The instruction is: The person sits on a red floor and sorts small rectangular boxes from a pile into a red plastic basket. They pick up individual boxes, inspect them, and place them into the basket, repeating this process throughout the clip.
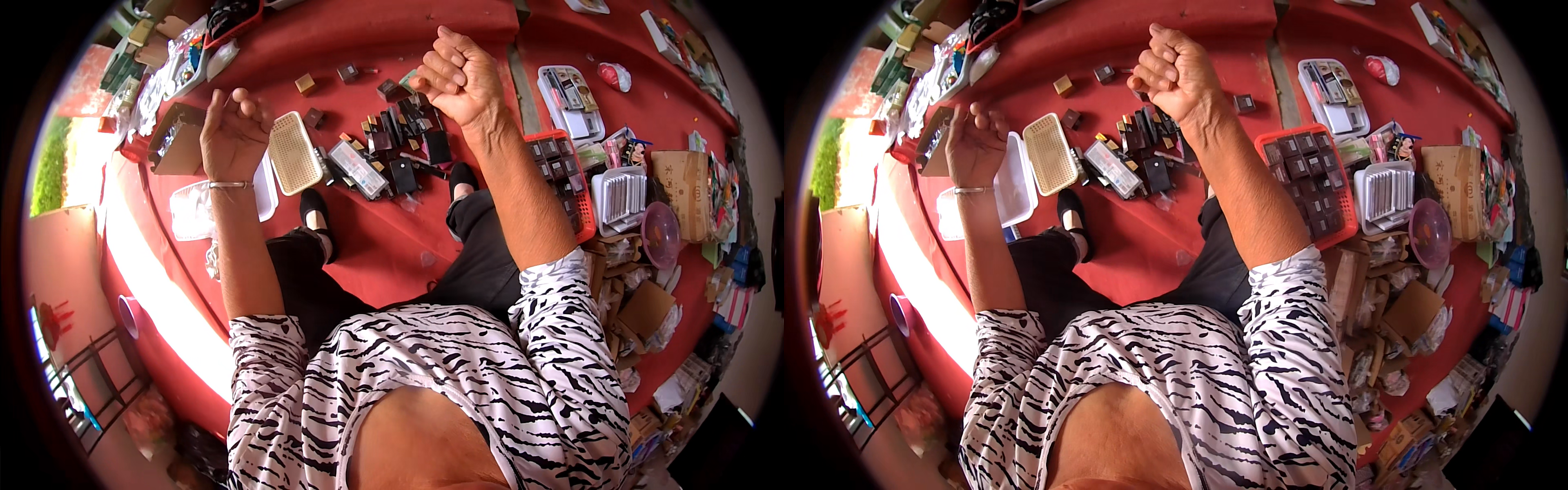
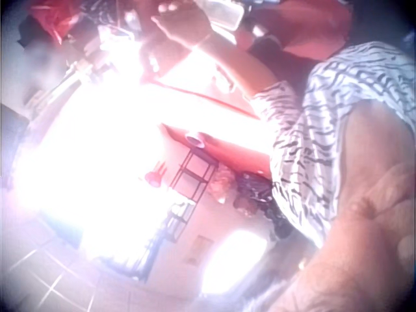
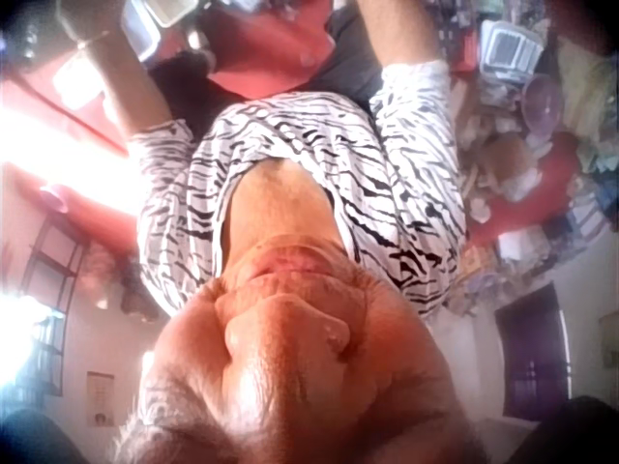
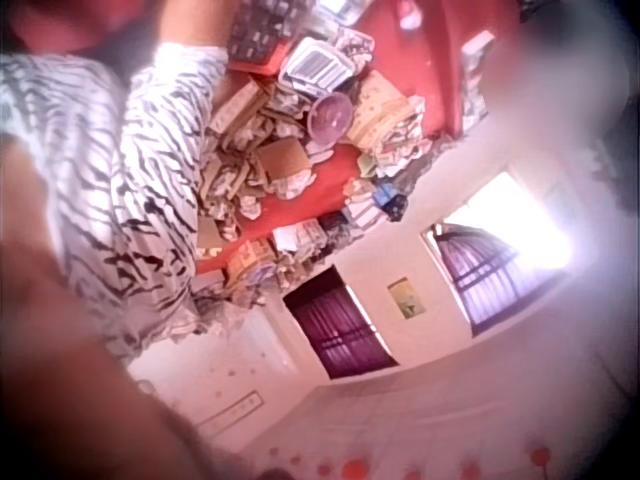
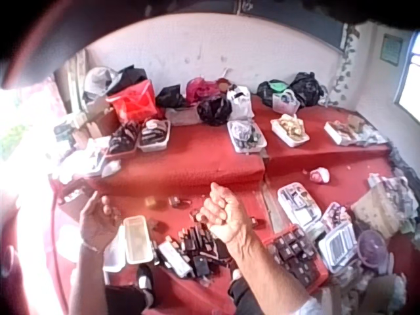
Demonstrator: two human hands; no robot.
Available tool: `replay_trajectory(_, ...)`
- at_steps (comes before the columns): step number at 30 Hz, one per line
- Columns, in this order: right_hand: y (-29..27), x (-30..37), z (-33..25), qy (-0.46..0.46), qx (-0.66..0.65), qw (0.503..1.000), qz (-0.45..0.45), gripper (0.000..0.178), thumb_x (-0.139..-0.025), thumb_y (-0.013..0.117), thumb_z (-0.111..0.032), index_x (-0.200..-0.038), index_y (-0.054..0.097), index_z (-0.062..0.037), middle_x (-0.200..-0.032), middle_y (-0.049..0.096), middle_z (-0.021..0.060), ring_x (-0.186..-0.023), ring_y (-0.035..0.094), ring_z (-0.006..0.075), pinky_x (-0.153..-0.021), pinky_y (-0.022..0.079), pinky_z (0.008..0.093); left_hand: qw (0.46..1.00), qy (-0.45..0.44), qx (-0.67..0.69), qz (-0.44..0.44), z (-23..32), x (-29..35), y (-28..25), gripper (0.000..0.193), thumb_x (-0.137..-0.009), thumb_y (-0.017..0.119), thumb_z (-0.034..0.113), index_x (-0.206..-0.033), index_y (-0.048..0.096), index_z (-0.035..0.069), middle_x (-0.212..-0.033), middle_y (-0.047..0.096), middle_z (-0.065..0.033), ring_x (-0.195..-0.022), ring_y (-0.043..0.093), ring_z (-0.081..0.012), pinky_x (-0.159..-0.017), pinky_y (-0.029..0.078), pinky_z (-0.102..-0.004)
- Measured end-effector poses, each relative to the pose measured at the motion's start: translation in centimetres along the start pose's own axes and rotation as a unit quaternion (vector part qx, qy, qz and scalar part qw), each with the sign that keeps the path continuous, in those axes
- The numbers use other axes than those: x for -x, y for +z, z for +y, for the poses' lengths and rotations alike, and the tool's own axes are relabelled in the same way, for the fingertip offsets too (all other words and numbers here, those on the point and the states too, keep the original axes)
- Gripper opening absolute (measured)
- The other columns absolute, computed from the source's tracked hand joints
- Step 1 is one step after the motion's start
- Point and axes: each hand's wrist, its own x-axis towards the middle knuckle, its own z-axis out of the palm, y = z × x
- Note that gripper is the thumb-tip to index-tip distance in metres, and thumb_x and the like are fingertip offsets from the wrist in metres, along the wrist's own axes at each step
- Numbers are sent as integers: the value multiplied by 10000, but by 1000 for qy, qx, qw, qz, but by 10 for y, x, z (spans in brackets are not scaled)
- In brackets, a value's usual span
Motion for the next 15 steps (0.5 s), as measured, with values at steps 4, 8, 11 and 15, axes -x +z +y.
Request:
replay_trajectory(4, -22, -13, -7, -2, 100, 993, 68, 124, -831, 582, -159, -726, 555, -100, -622, 542, 8, -538, 499, 111, -678, 461, 299, 990, -22, 74, 120, 7, 4, -52, 274, -884, 418, 36, -1134, 462, -66, -1089, 549, -182, -1056, 526, -298, -911, 467, -356)
replay_trajectory(8, -74, -52, -16, 61, 294, 947, 112, 251, -781, 649, -182, -1007, 618, -77, -934, 644, 68, -742, 607, 134, -661, 472, 253, 946, 31, 4, 324, -2, 7, -36, 426, -823, 445, -19, -1229, 328, -76, -1234, 418, -255, -1108, 492, -357, -941, 457, -398)
replay_trajectory(11, -119, -93, -9, 89, 492, 851, 164, 231, -749, 668, -223, -935, 660, -86, -858, 663, 42, -714, 609, 131, -589, 459, 249, 943, 39, -24, 330, -2, 17, -41, 357, -828, 520, 45, -1145, 382, -45, -1216, 417, -264, -1114, 481, -367, -938, 454, -406)
replay_trajectory(15, -199, -155, 27, 40, 742, 663, 90, 222, -701, 665, -258, -870, 695, -117, -817, 682, 43, -748, 635, 157, -655, 487, 292, 934, 51, -43, 351, -7, 27, -42, 375, -872, 521, 110, -1192, 377, -22, -1218, 429, -248, -1119, 486, -327, -939, 448, -371)
